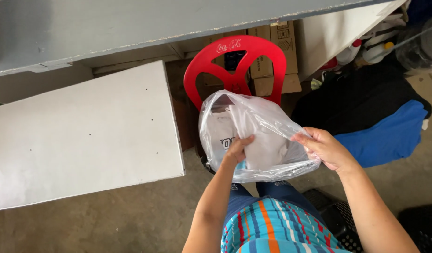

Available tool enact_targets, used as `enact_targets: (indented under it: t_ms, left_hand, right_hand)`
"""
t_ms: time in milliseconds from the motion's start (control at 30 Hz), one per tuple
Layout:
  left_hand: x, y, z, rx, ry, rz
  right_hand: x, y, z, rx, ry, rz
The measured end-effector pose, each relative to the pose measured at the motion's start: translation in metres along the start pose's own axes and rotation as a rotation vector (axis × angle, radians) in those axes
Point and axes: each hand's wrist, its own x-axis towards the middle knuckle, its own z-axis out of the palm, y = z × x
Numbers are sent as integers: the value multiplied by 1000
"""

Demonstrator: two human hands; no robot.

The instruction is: Folding and packing various items of laundry into plastic bags.

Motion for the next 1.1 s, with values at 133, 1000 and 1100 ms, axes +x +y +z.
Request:
enact_targets:
  t_ms: [133,1000,1100]
  left_hand:
    - [-60,30,39,63,51,77]
    - [-66,114,99,2197,-46,712]
    - [-94,80,109,1975,-611,1165]
  right_hand:
    - [1,-2,3,-28,-6,-19]
    - [19,4,-30,156,-1,160]
    - [17,-2,-21,129,-66,173]
